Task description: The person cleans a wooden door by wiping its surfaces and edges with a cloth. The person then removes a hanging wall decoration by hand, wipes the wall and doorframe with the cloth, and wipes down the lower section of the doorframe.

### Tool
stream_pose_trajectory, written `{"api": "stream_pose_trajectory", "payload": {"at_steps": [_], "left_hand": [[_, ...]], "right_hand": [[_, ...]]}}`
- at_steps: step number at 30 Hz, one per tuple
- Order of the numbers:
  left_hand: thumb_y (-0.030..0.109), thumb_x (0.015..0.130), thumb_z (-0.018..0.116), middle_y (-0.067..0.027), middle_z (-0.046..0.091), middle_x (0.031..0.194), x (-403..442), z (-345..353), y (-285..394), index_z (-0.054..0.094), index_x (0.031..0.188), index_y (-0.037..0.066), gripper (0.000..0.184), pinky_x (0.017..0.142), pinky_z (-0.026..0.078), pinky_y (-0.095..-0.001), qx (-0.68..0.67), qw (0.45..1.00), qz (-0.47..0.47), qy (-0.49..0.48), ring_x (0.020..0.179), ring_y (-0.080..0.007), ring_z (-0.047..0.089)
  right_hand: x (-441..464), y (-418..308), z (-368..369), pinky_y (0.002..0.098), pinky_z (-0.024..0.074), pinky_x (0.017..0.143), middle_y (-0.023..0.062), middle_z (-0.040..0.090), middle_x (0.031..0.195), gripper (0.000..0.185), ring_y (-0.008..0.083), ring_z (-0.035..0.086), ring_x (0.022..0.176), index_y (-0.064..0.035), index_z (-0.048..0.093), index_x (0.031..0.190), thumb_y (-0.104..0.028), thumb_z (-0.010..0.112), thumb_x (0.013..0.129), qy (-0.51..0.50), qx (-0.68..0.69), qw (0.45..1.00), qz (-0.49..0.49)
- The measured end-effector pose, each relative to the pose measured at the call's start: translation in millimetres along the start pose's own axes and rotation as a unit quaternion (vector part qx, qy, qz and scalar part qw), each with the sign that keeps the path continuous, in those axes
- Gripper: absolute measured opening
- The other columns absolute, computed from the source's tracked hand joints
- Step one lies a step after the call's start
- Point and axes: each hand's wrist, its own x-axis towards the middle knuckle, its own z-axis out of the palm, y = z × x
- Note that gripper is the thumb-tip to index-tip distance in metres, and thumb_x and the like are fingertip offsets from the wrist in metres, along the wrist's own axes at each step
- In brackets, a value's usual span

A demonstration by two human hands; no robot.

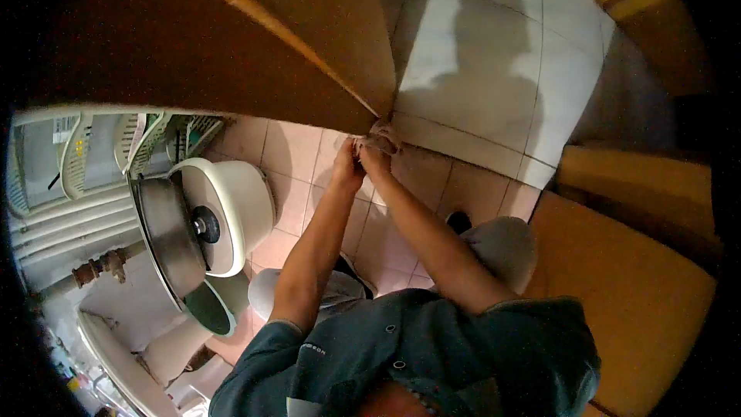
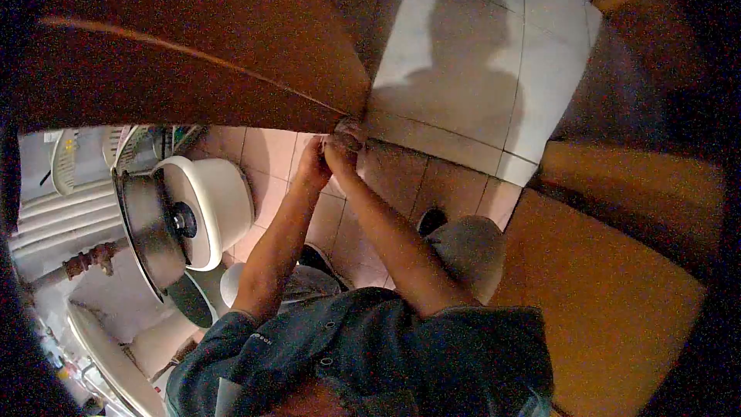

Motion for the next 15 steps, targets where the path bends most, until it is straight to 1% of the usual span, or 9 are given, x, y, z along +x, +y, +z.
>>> {"api": "stream_pose_trajectory", "payload": {"at_steps": [2, 4, 6, 8, 9, 11, 12, 14, 15], "left_hand": [[0.037, 0.097, 0.042, -0.0109, 0.062, 0.111, -44, 28, 10, 0.056, 0.119, 0.003, 0.043, 0.093, 0.046, -0.0362, 0.022, 0.996, 0.074, -0.032, 0.103, -0.0247, 0.058], [0.033, 0.097, 0.041, -0.0081, 0.062, 0.107, -29, 7, 4, 0.057, 0.113, 0.004, 0.037, 0.086, 0.048, -0.0336, 0.036, 0.991, 0.112, -0.067, 0.098, -0.0209, 0.059], [0.032, 0.097, 0.041, -0.0072, 0.063, 0.104, -64, 28, 9, 0.059, 0.110, 0.004, 0.035, 0.084, 0.049, -0.0332, 0.057, 0.985, 0.155, -0.045, 0.096, -0.0197, 0.060], [0.032, 0.097, 0.043, -0.0071, 0.064, 0.100, -85, 54, 17, 0.060, 0.105, 0.004, 0.034, 0.081, 0.049, -0.0321, -0.031, 0.989, 0.146, -0.004, 0.094, -0.0187, 0.060], [0.031, 0.096, 0.043, -0.0076, 0.065, 0.098, -81, 47, 10, 0.060, 0.102, 0.004, 0.033, 0.080, 0.049, -0.0317, 0.016, 0.982, 0.190, -0.013, 0.094, -0.0181, 0.060], [0.031, 0.096, 0.044, -0.0073, 0.065, 0.098, -68, 61, 11, 0.061, 0.103, 0.005, 0.032, 0.081, 0.049, -0.0307, 0.038, 0.990, 0.113, 0.071, 0.093, -0.0178, 0.061], [0.031, 0.097, 0.043, -0.0068, 0.064, 0.100, -62, 57, 15, 0.060, 0.104, 0.005, 0.032, 0.083, 0.048, -0.0310, 0.068, 0.996, 0.049, 0.025, 0.095, -0.0182, 0.060], [0.031, 0.097, 0.042, -0.0070, 0.063, 0.102, -55, 52, 6, 0.059, 0.107, 0.005, 0.032, 0.084, 0.048, -0.0310, 0.041, 0.996, 0.066, 0.038, 0.096, -0.0182, 0.059], [0.031, 0.097, 0.042, -0.0073, 0.062, 0.105, -59, 59, 6, 0.058, 0.109, 0.005, 0.033, 0.085, 0.047, -0.0310, 0.014, 0.996, 0.076, 0.053, 0.097, -0.0183, 0.059]], "right_hand": [[-25, -34, -20, 0.0392, 0.0459, 0.088, 0.0146, 0.062, 0.107, 0.029, 0.0287, 0.058, 0.099, -0.0012, 0.063, 0.105, -0.019, 0.055, 0.084, 0.065, 0.215, 0.974, 0.039], [-43, -65, -46, 0.0381, 0.0458, 0.087, 0.0130, 0.062, 0.107, 0.026, 0.0280, 0.058, 0.098, -0.0021, 0.063, 0.104, -0.016, 0.055, 0.084, 0.100, 0.341, 0.935, 0.005], [-53, -86, -70, 0.0370, 0.0457, 0.086, 0.0115, 0.062, 0.107, 0.024, 0.0273, 0.057, 0.097, -0.0031, 0.063, 0.104, -0.013, 0.056, 0.083, 0.123, 0.417, 0.899, -0.051], [-52, -93, -79, 0.0359, 0.0456, 0.085, 0.0100, 0.062, 0.107, 0.022, 0.0265, 0.057, 0.096, -0.0040, 0.063, 0.103, -0.010, 0.056, 0.083, 0.128, 0.477, 0.865, -0.088], [-46, -86, -76, 0.0353, 0.0455, 0.084, 0.0092, 0.062, 0.107, 0.021, 0.0262, 0.056, 0.096, -0.0045, 0.063, 0.102, -0.009, 0.056, 0.083, 0.111, 0.506, 0.852, -0.075], [-33, -64, -61, 0.0342, 0.0454, 0.083, 0.0077, 0.062, 0.107, 0.020, 0.0254, 0.056, 0.095, -0.0054, 0.063, 0.102, -0.006, 0.056, 0.083, 0.056, 0.565, 0.823, -0.017], [-28, -57, -63, 0.0347, 0.0452, 0.085, 0.0090, 0.061, 0.109, 0.023, 0.0251, 0.056, 0.099, -0.0051, 0.063, 0.105, -0.005, 0.055, 0.083, -0.002, 0.529, 0.848, 0.039], [-29, -59, -50, 0.0333, 0.0454, 0.083, 0.0098, 0.060, 0.109, 0.022, 0.0227, 0.056, 0.099, -0.0040, 0.059, 0.106, -0.010, 0.052, 0.087, -0.010, 0.455, 0.886, 0.085], [-31, -61, -47, 0.0327, 0.0458, 0.081, 0.0099, 0.060, 0.108, 0.022, 0.0220, 0.056, 0.097, -0.0032, 0.058, 0.107, -0.012, 0.053, 0.088, -0.005, 0.476, 0.875, 0.086]]}}
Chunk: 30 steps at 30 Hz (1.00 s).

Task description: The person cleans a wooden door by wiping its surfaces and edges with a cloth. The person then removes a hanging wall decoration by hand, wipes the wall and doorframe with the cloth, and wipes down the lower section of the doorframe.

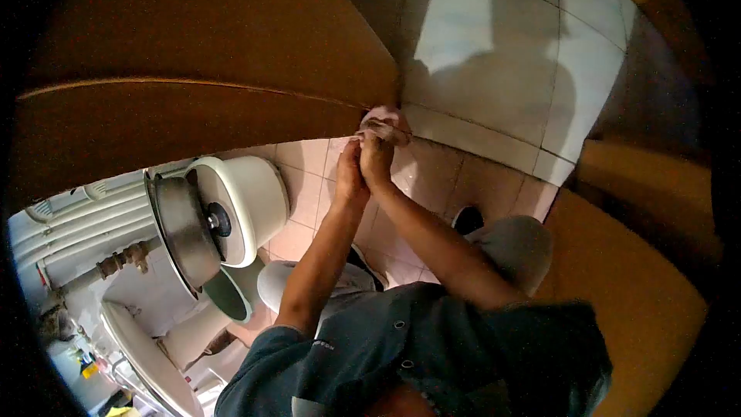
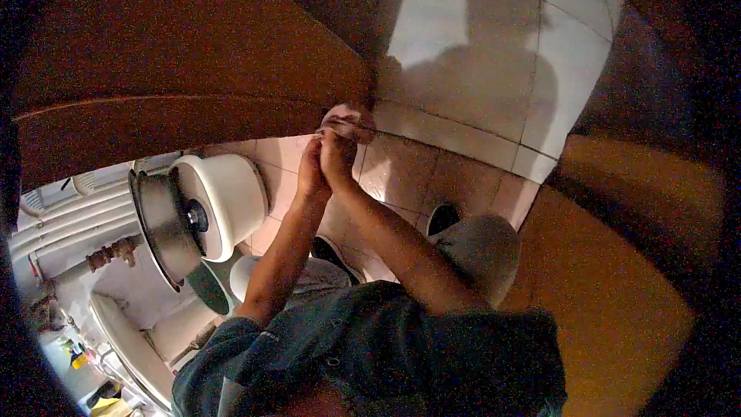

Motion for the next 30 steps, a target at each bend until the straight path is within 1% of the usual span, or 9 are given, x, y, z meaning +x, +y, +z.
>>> {"api": "stream_pose_trajectory", "payload": {"at_steps": [4, 8, 10, 16, 18, 20, 22, 24, 30], "left_hand": [[0.025, 0.095, 0.047, -0.0096, 0.059, 0.110, -51, -6, 13, 0.054, 0.115, 0.004, 0.029, 0.086, 0.047, -0.0320, 0.166, 0.960, 0.224, 0.039, 0.098, -0.0208, 0.057], [0.018, 0.092, 0.054, -0.0104, 0.058, 0.112, -67, -37, 26, 0.050, 0.120, 0.004, 0.031, 0.088, 0.046, -0.0336, 0.444, 0.753, 0.485, -0.025, 0.103, -0.0217, 0.056], [0.020, 0.093, 0.053, -0.0096, 0.058, 0.114, -59, -9, 19, 0.048, 0.122, 0.005, 0.034, 0.088, 0.047, -0.0337, 0.024, 0.972, 0.233, 0.029, 0.105, -0.0210, 0.056], [0.030, 0.094, 0.055, -0.0053, 0.060, 0.109, 6, -35, -26, 0.055, 0.113, 0.007, 0.030, 0.079, 0.048, -0.0287, 0.057, 0.998, 0.032, 0.008, 0.098, -0.0157, 0.058], [0.027, 0.099, 0.042, -0.0107, 0.055, 0.130, -5, -25, -24, 0.050, 0.131, 0.002, 0.042, 0.103, 0.037, -0.0344, 0.080, 0.997, 0.018, 0.008, 0.119, -0.0229, 0.051], [0.030, 0.093, 0.055, -0.0068, 0.059, 0.109, -16, -21, -28, 0.054, 0.118, 0.005, 0.036, 0.082, 0.045, -0.0297, 0.066, 0.996, 0.061, 0.026, 0.098, -0.0170, 0.056], [0.042, 0.096, 0.042, -0.0114, 0.049, 0.133, -18, -47, -25, 0.042, 0.134, 0.003, 0.054, 0.105, 0.035, -0.0385, 0.078, 0.984, 0.151, -0.046, 0.124, -0.0242, 0.045], [0.043, 0.096, 0.042, -0.0113, 0.046, 0.135, -38, -45, -16, 0.040, 0.136, 0.003, 0.056, 0.106, 0.033, -0.0388, 0.047, 0.987, 0.153, -0.015, 0.126, -0.0242, 0.043], [0.048, 0.096, 0.040, -0.0110, 0.039, 0.141, -109, -8, 26, 0.033, 0.139, 0.004, 0.063, 0.109, 0.029, -0.0396, 0.045, 0.950, 0.305, -0.051, 0.131, -0.0242, 0.037]], "right_hand": [[-43, -63, 17, 0.0329, 0.0463, 0.079, 0.0105, 0.060, 0.105, 0.022, 0.0219, 0.057, 0.095, -0.0019, 0.057, 0.106, -0.015, 0.054, 0.089, -0.027, 0.006, 0.991, -0.130], [-55, -123, 16, 0.0340, 0.0466, 0.079, 0.0112, 0.061, 0.104, 0.022, 0.0228, 0.058, 0.095, -0.0014, 0.059, 0.105, -0.015, 0.055, 0.088, -0.135, -0.024, 0.926, -0.353], [-42, -116, 15, 0.0345, 0.0467, 0.079, 0.0115, 0.061, 0.104, 0.021, 0.0233, 0.058, 0.095, -0.0012, 0.060, 0.104, -0.015, 0.055, 0.088, -0.150, -0.019, 0.921, -0.360], [16, 11, -20, 0.0396, 0.0484, 0.080, 0.0138, 0.066, 0.096, 0.023, 0.0277, 0.063, 0.090, -0.0018, 0.065, 0.098, -0.021, 0.055, 0.090, 0.006, -0.026, 0.999, 0.041], [4, -27, -20, 0.0405, 0.0494, 0.076, 0.0130, 0.066, 0.096, 0.028, 0.0269, 0.064, 0.084, -0.0017, 0.065, 0.098, -0.027, 0.054, 0.091, -0.015, -0.011, 0.997, 0.071], [0, -50, -13, 0.0303, 0.0484, 0.070, 0.0072, 0.062, 0.092, 0.025, 0.0182, 0.059, 0.080, -0.0016, 0.061, 0.094, -0.025, 0.053, 0.091, -0.054, 0.047, 0.994, 0.079], [-30, -117, 10, 0.0401, 0.0441, 0.088, 0.0131, 0.061, 0.105, 0.035, 0.0295, 0.057, 0.100, -0.0006, 0.060, 0.101, -0.034, 0.054, 0.091, -0.058, -0.217, 0.965, -0.134], [-39, -138, 10, 0.0442, 0.0357, 0.098, 0.0186, 0.055, 0.114, 0.036, 0.0356, 0.050, 0.109, -0.0016, 0.061, 0.102, -0.034, 0.057, 0.087, -0.163, -0.165, 0.968, -0.093], [-79, -223, 17, 0.0559, 0.0204, 0.108, 0.0175, 0.046, 0.138, 0.038, 0.0405, 0.039, 0.127, -0.0167, 0.063, 0.121, -0.035, 0.057, 0.088, -0.206, -0.187, 0.815, -0.509]]}}
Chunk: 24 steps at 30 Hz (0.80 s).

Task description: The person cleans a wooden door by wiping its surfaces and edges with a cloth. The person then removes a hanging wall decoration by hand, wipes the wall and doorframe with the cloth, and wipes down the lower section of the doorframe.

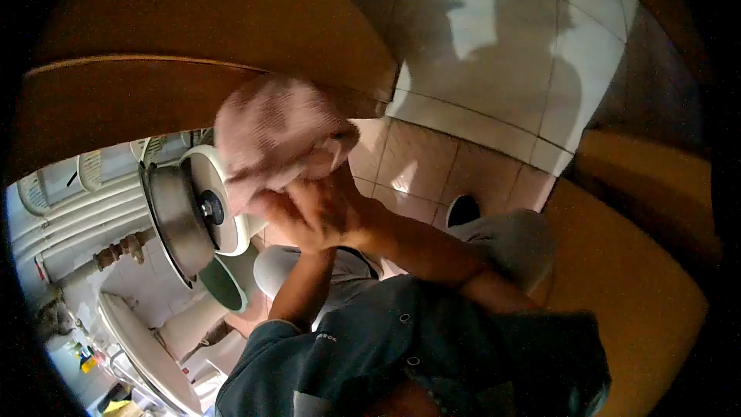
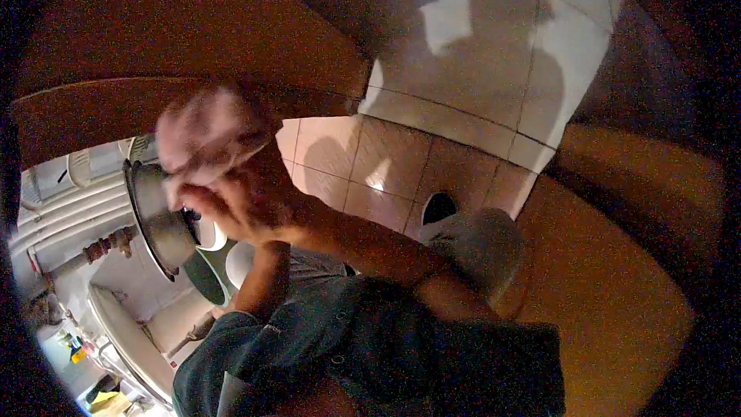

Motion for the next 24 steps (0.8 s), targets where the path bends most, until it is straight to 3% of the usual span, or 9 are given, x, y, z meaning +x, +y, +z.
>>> {"api": "stream_pose_trajectory", "payload": {"at_steps": [4, 11, 13, 14, 18, 19, 20, 23, 24], "left_hand": [[0.051, 0.096, 0.039, -0.0109, 0.034, 0.145, -3, 25, 34, 0.029, 0.142, 0.004, 0.067, 0.111, 0.025, -0.0402, -0.063, 0.993, 0.076, -0.058, 0.134, -0.0242, 0.032], [0.057, 0.095, 0.036, -0.0106, 0.025, 0.151, -1, 49, 77, 0.022, 0.146, 0.004, 0.075, 0.114, 0.020, -0.0412, -0.242, 0.922, 0.104, -0.284, 0.140, -0.0242, 0.025], [0.058, 0.095, 0.036, -0.0105, 0.022, 0.153, 3, 54, 63, 0.020, 0.148, 0.004, 0.077, 0.115, 0.018, -0.0415, -0.169, 0.956, 0.075, -0.228, 0.141, -0.0242, 0.023], [0.056, 0.096, 0.036, -0.0100, 0.026, 0.152, 4, 52, 54, 0.024, 0.146, 0.003, 0.074, 0.115, 0.020, -0.0407, 0.006, 0.994, 0.062, -0.091, 0.140, -0.0238, 0.025], [0.038, 0.100, 0.037, -0.0085, 0.046, 0.137, 30, 17, -21, 0.042, 0.136, 0.004, 0.050, 0.106, 0.032, -0.0373, 0.025, 0.992, -0.104, -0.063, 0.128, -0.0212, 0.042], [0.041, 0.099, 0.038, -0.0081, 0.047, 0.136, 34, 11, -39, 0.044, 0.136, 0.004, 0.052, 0.105, 0.033, -0.0370, 0.024, 0.989, -0.134, -0.059, 0.126, -0.0210, 0.043], [0.043, 0.099, 0.039, -0.0077, 0.049, 0.135, 38, 9, -57, 0.045, 0.135, 0.005, 0.053, 0.104, 0.034, -0.0367, 0.022, 0.985, -0.162, -0.056, 0.125, -0.0209, 0.044], [0.051, 0.095, 0.042, -0.0058, 0.048, 0.136, 53, -11, -121, 0.043, 0.137, 0.008, 0.060, 0.105, 0.034, -0.0369, -0.048, 0.949, -0.311, 0.023, 0.126, -0.0209, 0.043], [0.051, 0.095, 0.042, -0.0058, 0.048, 0.136, 55, -11, -128, 0.043, 0.137, 0.008, 0.060, 0.105, 0.034, -0.0369, -0.052, 0.949, -0.311, 0.024, 0.126, -0.0209, 0.043]], "right_hand": [[35, -22, -6, 0.0551, 0.0229, 0.107, 0.0162, 0.048, 0.134, 0.036, 0.0365, 0.040, 0.127, -0.0139, 0.062, 0.120, -0.030, 0.058, 0.088, -0.044, 0.094, 0.995, -0.013], [23, -3, 8, 0.0509, 0.0320, 0.098, 0.0144, 0.055, 0.120, 0.029, 0.0346, 0.047, 0.114, -0.0103, 0.063, 0.110, -0.027, 0.060, 0.086, 0.015, 0.035, 0.997, -0.064], [18, 18, 10, 0.0497, 0.0346, 0.095, 0.0139, 0.056, 0.116, 0.027, 0.0340, 0.049, 0.111, -0.0092, 0.064, 0.107, -0.026, 0.061, 0.086, 0.046, 0.006, 0.997, -0.068], [15, 30, 11, 0.0491, 0.0359, 0.094, 0.0136, 0.057, 0.114, 0.027, 0.0338, 0.050, 0.109, -0.0087, 0.064, 0.106, -0.026, 0.061, 0.085, 0.063, -0.011, 0.995, -0.070], [-31, 101, 26, 0.0467, 0.0411, 0.088, 0.0126, 0.061, 0.106, 0.024, 0.0327, 0.054, 0.102, -0.0067, 0.065, 0.100, -0.024, 0.063, 0.084, 0.116, -0.080, 0.989, -0.043], [-56, 124, 33, 0.0461, 0.0423, 0.087, 0.0124, 0.062, 0.104, 0.023, 0.0324, 0.055, 0.100, -0.0061, 0.065, 0.098, -0.024, 0.063, 0.084, 0.123, -0.097, 0.988, -0.020], [-88, 152, 39, 0.0440, 0.0438, 0.086, 0.0121, 0.063, 0.100, 0.019, 0.0290, 0.057, 0.099, -0.0046, 0.066, 0.095, -0.020, 0.062, 0.086, 0.107, -0.127, 0.986, 0.027], [-154, 202, 51, 0.0374, 0.0475, 0.078, 0.0126, 0.066, 0.092, 0.015, 0.0236, 0.061, 0.087, -0.0027, 0.067, 0.090, -0.015, 0.059, 0.087, 0.008, 0.041, 0.976, 0.213], [-160, 202, 51, 0.0381, 0.0473, 0.081, 0.0118, 0.066, 0.093, 0.019, 0.0254, 0.062, 0.089, -0.0027, 0.066, 0.094, -0.018, 0.063, 0.084, 0.078, 0.058, 0.962, 0.254]]}}
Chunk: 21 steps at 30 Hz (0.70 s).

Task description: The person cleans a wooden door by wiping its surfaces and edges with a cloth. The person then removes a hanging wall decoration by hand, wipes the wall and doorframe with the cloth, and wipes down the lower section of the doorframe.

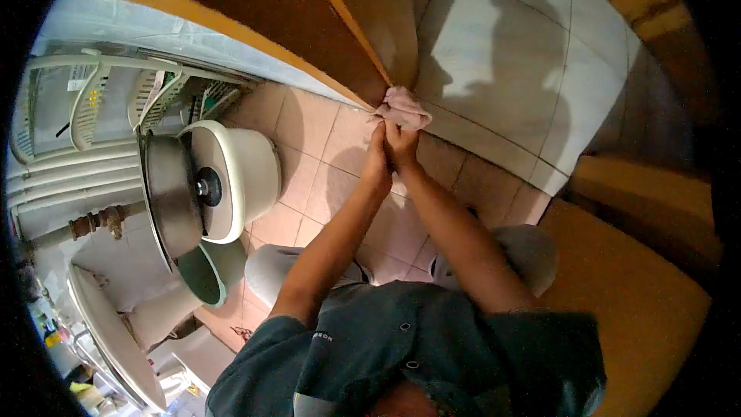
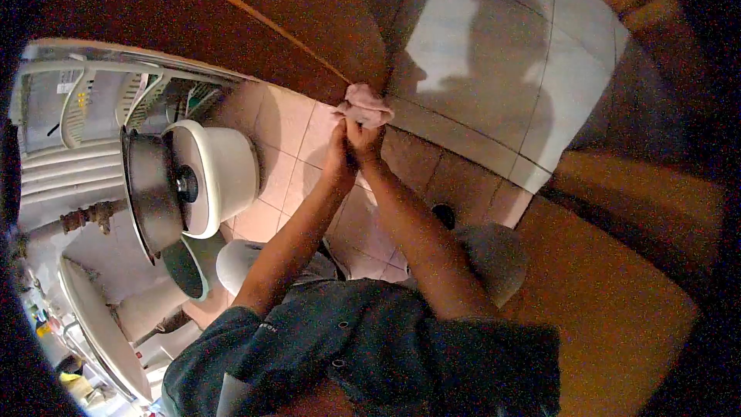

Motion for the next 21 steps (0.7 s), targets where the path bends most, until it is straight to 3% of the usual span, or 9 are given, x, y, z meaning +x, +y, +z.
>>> {"api": "stream_pose_trajectory", "payload": {"at_steps": [2, 5, 8, 9, 13, 16, 19, 20, 21], "left_hand": [[0.052, 0.095, 0.041, -0.0054, 0.050, 0.134, 10, -2, -7, 0.045, 0.136, 0.011, 0.058, 0.104, 0.034, -0.0366, -0.006, 0.998, -0.047, -0.029, 0.124, -0.0212, 0.045], [0.053, 0.094, 0.046, -0.0048, 0.053, 0.128, 41, -18, -26, 0.048, 0.132, 0.013, 0.055, 0.099, 0.039, -0.0378, -0.034, 0.994, -0.057, -0.092, 0.117, -0.0225, 0.049], [0.053, 0.093, 0.050, -0.0041, 0.056, 0.124, 31, -5, -18, 0.049, 0.130, 0.013, 0.055, 0.095, 0.042, -0.0410, -0.050, 0.989, -0.078, -0.112, 0.112, -0.0234, 0.052], [0.054, 0.092, 0.050, -0.0035, 0.057, 0.124, 38, -10, -22, 0.049, 0.130, 0.013, 0.056, 0.095, 0.042, -0.0411, -0.059, 0.986, -0.108, -0.109, 0.112, -0.0232, 0.052], [0.055, 0.091, 0.050, -0.0028, 0.054, 0.128, 44, -16, -23, 0.047, 0.134, 0.015, 0.058, 0.094, 0.041, -0.0393, -0.010, 0.987, -0.115, -0.116, 0.112, -0.0228, 0.052], [0.053, 0.090, 0.052, -0.0015, 0.054, 0.127, 40, -19, -20, 0.046, 0.135, 0.017, 0.058, 0.094, 0.040, -0.0375, -0.018, 0.990, -0.106, -0.091, 0.111, -0.0209, 0.052], [0.048, 0.091, 0.051, -0.0053, 0.055, 0.124, 13, -11, -2, 0.047, 0.133, 0.010, 0.057, 0.094, 0.040, -0.0342, 0.054, 0.996, -0.043, -0.058, 0.111, -0.0201, 0.052], [0.045, 0.093, 0.050, -0.0071, 0.055, 0.124, 7, -9, 0, 0.047, 0.133, 0.007, 0.055, 0.095, 0.040, -0.0330, 0.071, 0.996, -0.015, -0.044, 0.111, -0.0199, 0.052], [0.045, 0.093, 0.050, -0.0071, 0.055, 0.124, -2, -4, 3, 0.047, 0.133, 0.007, 0.055, 0.095, 0.040, -0.0330, 0.066, 0.997, -0.010, -0.050, 0.111, -0.0199, 0.052]], "right_hand": [[-6, 7, 0, 0.0389, 0.0471, 0.084, 0.0110, 0.067, 0.095, 0.026, 0.0272, 0.064, 0.091, -0.0027, 0.065, 0.099, -0.021, 0.067, 0.082, 0.066, 0.031, 0.997, 0.037], [0, 21, -2, 0.0381, 0.0483, 0.082, 0.0122, 0.068, 0.100, 0.025, 0.0293, 0.064, 0.092, -0.0021, 0.063, 0.106, -0.020, 0.059, 0.089, 0.076, -0.086, 0.940, 0.321], [-22, 215, -16, 0.0370, 0.0497, 0.078, 0.0159, 0.063, 0.110, 0.028, 0.0263, 0.061, 0.094, -0.0002, 0.064, 0.105, -0.022, 0.054, 0.091, -0.037, -0.227, 0.953, 0.198], [-13, 227, -14, 0.0339, 0.0484, 0.083, 0.0135, 0.063, 0.104, 0.032, 0.0269, 0.061, 0.094, -0.0018, 0.063, 0.104, -0.027, 0.046, 0.095, -0.018, 0.224, 0.937, 0.267], [15, 115, -20, 0.0367, 0.0449, 0.085, 0.0099, 0.061, 0.106, 0.034, 0.0242, 0.056, 0.098, -0.0066, 0.061, 0.106, -0.035, 0.045, 0.096, -0.097, 0.032, 0.894, 0.437], [13, 120, -21, 0.0351, 0.0438, 0.077, 0.0038, 0.060, 0.090, 0.031, 0.0215, 0.055, 0.085, -0.0089, 0.059, 0.093, -0.038, 0.047, 0.095, -0.073, 0.250, 0.819, 0.512], [8, 59, -11, 0.0332, 0.0424, 0.069, -0.0005, 0.053, 0.074, 0.027, 0.0178, 0.051, 0.072, -0.0111, 0.053, 0.081, -0.034, 0.047, 0.094, -0.031, 0.312, 0.876, 0.366], [12, 57, 5, 0.0327, 0.0430, 0.065, 0.0009, 0.048, 0.068, 0.028, 0.0173, 0.050, 0.067, -0.0105, 0.047, 0.075, -0.031, 0.047, 0.094, 0.048, 0.164, 0.909, 0.380], [21, -5, 11, 0.0330, 0.0429, 0.063, 0.0023, 0.048, 0.069, 0.028, 0.0180, 0.051, 0.066, -0.0091, 0.048, 0.075, -0.030, 0.047, 0.094, 0.053, 0.162, 0.910, 0.379]]}}
